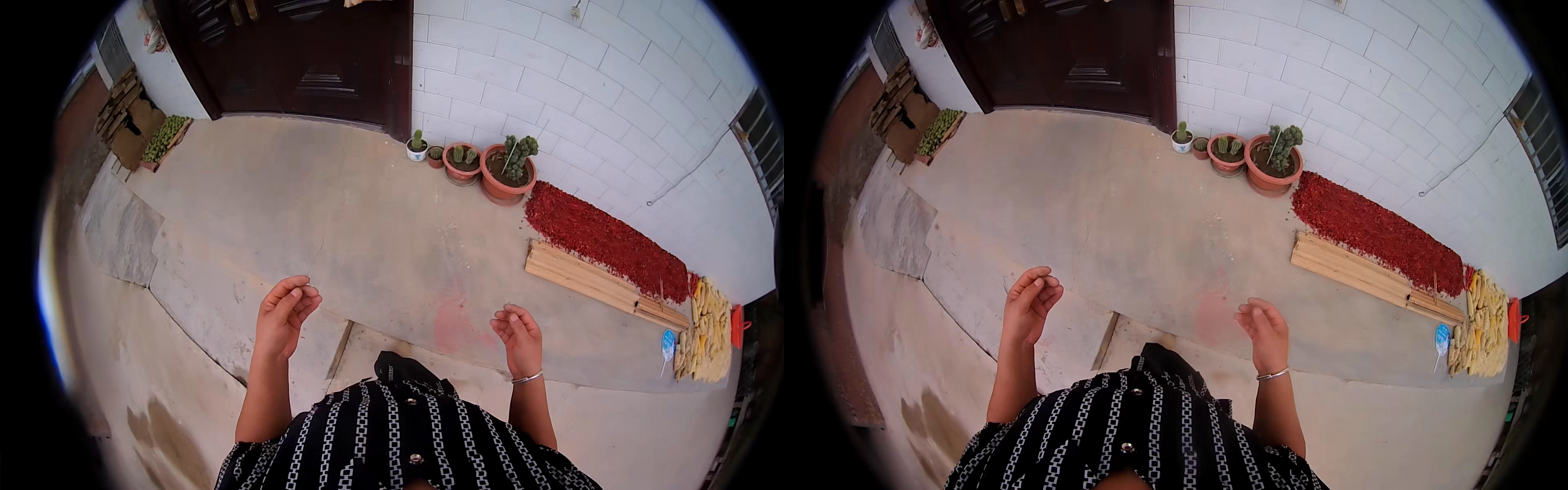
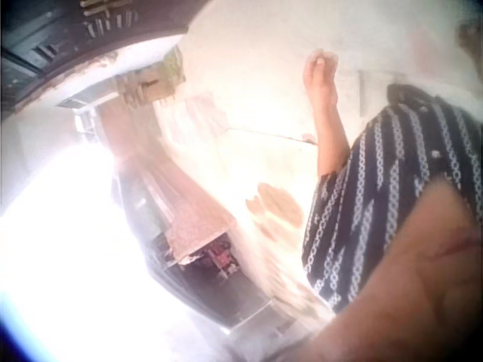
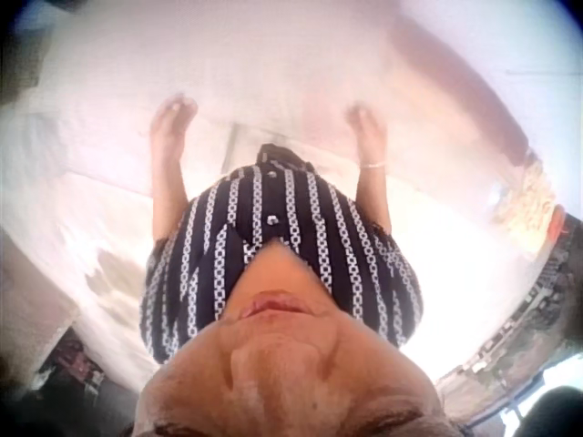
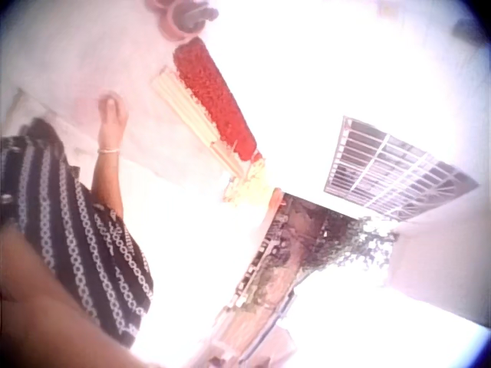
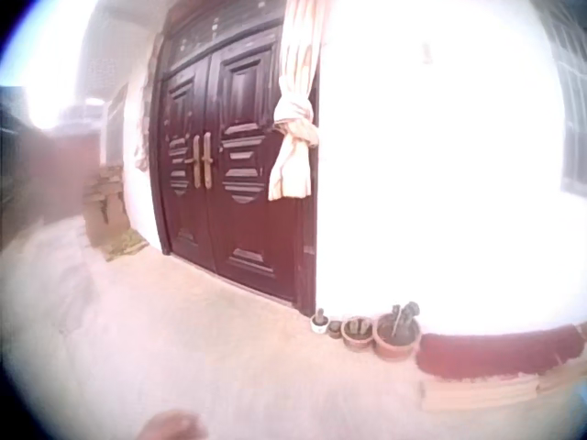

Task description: The person walks around a courtyard, touching and inspecting various potted plants. They pick a small leaf and drop it into a bucket, then move two small cactus pots to a different location on a tiled surface.

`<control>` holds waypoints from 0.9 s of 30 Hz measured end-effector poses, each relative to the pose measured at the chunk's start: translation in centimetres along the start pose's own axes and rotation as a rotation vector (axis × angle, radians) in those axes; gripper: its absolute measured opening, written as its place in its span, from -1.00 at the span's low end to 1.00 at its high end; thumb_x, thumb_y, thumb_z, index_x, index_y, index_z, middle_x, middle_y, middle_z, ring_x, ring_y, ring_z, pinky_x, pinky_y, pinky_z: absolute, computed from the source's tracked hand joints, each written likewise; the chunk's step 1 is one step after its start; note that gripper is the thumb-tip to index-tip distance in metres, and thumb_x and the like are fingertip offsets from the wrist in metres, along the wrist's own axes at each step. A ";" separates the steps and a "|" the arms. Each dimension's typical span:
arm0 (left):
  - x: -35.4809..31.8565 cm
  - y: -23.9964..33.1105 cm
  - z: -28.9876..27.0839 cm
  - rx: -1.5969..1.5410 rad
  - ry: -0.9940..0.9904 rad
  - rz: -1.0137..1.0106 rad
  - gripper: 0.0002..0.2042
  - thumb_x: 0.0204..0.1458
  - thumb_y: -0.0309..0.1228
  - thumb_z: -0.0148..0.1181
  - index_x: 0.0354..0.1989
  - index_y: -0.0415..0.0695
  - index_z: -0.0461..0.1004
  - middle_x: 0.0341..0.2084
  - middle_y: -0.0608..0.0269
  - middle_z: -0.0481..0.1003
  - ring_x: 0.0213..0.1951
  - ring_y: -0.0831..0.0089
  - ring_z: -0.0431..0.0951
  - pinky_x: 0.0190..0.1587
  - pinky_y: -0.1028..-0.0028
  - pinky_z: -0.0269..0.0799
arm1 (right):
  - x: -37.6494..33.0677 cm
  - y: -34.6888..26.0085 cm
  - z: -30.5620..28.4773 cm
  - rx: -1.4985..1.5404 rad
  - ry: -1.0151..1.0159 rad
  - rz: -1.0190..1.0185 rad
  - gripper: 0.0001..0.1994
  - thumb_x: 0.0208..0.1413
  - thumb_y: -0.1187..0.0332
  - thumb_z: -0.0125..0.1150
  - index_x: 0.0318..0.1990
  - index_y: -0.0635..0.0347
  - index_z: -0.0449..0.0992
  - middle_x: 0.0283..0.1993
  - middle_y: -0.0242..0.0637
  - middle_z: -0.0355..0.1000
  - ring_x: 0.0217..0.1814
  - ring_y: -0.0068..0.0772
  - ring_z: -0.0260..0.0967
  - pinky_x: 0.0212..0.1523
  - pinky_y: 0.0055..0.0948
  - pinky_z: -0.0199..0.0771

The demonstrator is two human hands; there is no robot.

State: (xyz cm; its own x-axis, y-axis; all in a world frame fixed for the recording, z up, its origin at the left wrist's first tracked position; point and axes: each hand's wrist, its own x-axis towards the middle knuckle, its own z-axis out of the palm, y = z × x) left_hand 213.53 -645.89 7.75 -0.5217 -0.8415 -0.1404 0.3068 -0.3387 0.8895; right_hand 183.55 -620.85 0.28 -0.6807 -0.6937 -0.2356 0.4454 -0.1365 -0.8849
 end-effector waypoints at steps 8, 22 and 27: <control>18.4 7.0 0.9 0.181 -0.062 -0.109 -0.80 0.12 -0.48 -0.06 -0.12 -0.22 0.39 -0.32 0.19 0.50 -0.24 0.42 0.52 -0.07 0.44 0.44 | 13.9 -3.0 10.8 0.121 -0.056 0.013 -0.80 0.15 0.42 -0.02 -0.11 0.28 0.40 -0.19 -0.26 0.43 -0.14 -0.41 0.41 0.00 -0.43 0.38; 60.6 -17.0 5.0 0.460 -0.333 -0.664 -0.77 0.10 -0.45 -0.03 -0.06 -0.13 0.38 -0.26 0.25 0.48 -0.18 0.46 0.48 -0.05 0.47 0.36 | 41.1 9.8 16.6 0.266 0.311 0.175 -0.82 0.14 0.43 -0.02 -0.15 0.29 0.42 -0.20 -0.25 0.43 -0.14 -0.39 0.42 -0.01 -0.45 0.40; 72.3 -28.7 2.3 0.515 -0.268 -0.688 -0.59 0.08 -0.42 -0.04 0.15 -0.10 0.17 -0.24 0.23 0.48 -0.17 0.46 0.48 -0.06 0.45 0.33 | 53.2 17.9 17.4 0.267 0.352 0.150 -0.81 0.16 0.41 -0.04 -0.11 0.24 0.41 -0.18 -0.29 0.43 -0.13 -0.42 0.42 -0.03 -0.48 0.41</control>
State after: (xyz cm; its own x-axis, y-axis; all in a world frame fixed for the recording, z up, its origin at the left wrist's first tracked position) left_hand 165.14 -696.01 -26.92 -0.6464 -0.3740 -0.6651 -0.5030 -0.4467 0.7399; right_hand 165.43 -672.52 -21.09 -0.7325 -0.4438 -0.5162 0.6570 -0.2623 -0.7068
